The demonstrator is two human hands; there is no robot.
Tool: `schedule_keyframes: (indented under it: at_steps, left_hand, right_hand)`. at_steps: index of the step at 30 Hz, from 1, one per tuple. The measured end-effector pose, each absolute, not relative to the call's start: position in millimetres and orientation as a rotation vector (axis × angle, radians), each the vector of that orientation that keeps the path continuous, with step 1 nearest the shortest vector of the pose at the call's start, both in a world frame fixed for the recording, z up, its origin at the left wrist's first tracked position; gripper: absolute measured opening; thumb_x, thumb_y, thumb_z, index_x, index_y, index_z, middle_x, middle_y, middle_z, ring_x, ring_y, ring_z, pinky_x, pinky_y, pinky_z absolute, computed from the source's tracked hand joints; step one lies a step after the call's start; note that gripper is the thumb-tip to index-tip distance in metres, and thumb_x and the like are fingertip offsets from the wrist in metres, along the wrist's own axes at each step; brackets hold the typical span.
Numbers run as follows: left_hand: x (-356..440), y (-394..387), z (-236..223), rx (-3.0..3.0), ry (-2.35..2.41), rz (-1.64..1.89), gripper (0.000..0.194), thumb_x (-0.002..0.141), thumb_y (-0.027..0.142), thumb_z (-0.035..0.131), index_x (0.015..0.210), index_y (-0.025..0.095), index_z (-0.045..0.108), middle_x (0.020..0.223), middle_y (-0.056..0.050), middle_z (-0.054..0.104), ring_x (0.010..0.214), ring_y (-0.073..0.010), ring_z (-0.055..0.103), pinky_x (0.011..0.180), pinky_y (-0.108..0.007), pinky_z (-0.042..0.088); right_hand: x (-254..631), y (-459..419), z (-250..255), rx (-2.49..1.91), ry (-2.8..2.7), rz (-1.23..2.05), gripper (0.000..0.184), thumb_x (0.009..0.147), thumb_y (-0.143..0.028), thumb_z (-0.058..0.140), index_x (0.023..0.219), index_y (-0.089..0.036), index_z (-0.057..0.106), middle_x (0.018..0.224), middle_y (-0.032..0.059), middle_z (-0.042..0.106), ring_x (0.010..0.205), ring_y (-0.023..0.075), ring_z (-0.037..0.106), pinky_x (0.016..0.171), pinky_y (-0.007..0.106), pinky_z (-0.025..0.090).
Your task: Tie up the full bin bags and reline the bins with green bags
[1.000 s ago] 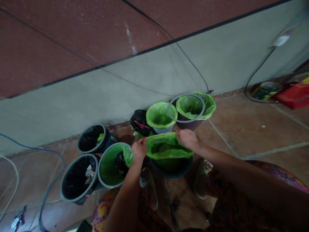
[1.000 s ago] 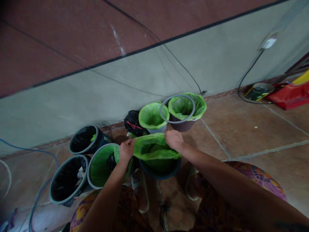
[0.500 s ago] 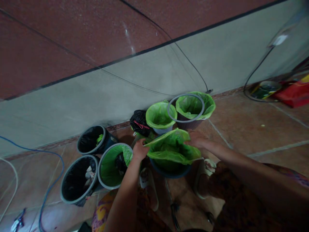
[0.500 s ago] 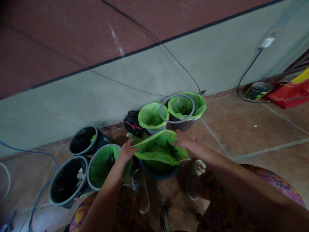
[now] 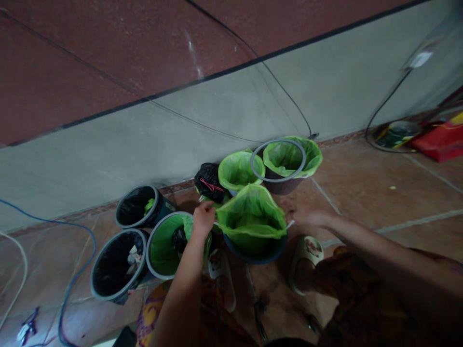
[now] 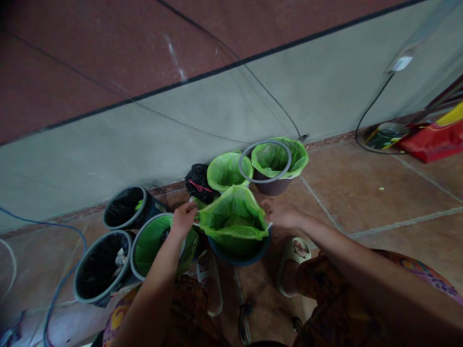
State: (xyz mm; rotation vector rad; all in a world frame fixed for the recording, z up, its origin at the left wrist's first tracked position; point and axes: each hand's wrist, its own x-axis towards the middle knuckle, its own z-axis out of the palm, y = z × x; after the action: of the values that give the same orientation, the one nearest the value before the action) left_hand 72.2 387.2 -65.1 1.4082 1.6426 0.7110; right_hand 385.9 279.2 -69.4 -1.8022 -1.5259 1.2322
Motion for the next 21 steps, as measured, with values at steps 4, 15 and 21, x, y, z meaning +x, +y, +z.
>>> schedule_keyframes:
  at_steps: [4, 15, 21]
  left_hand:
    - [73.8, 386.2, -38.6, 0.947, 1.188, 1.035, 0.041, 0.066, 0.027, 0.079, 0.105, 0.017, 0.072, 0.076, 0.001, 0.067, 0.057, -0.0077, 0.056, 0.068, -0.029, 0.054]
    - [98.0, 373.0, -15.8, 1.034, 0.906, 1.005, 0.041, 0.062, 0.023, 0.084, 0.102, 0.019, 0.075, 0.093, -0.004, 0.074, 0.087, -0.0153, 0.067, 0.081, -0.028, 0.051]
    - [108.6, 367.3, -20.5, 1.109, 0.902, 0.928, 0.037, 0.067, 0.024, 0.081, 0.102, 0.019, 0.073, 0.097, -0.004, 0.074, 0.074, -0.0116, 0.064, 0.074, -0.027, 0.051]
  right_hand:
    - [392.9, 302.3, -35.4, -1.523, -1.026, 1.120, 0.043, 0.071, -0.030, 0.070, 0.111, -0.018, 0.066, 0.071, 0.0008, 0.069, 0.063, 0.0149, 0.062, 0.061, 0.027, 0.049]
    - [345.4, 312.5, -11.6, -1.197, -0.944, 1.330, 0.036, 0.065, -0.034, 0.080, 0.096, -0.019, 0.068, 0.075, -0.0003, 0.068, 0.068, 0.0138, 0.063, 0.066, 0.028, 0.049]
    - [330.1, 321.4, -20.6, -1.239, -1.008, 1.288, 0.035, 0.068, -0.037, 0.076, 0.095, -0.017, 0.067, 0.069, -0.0030, 0.061, 0.055, 0.0086, 0.050, 0.053, 0.024, 0.040]
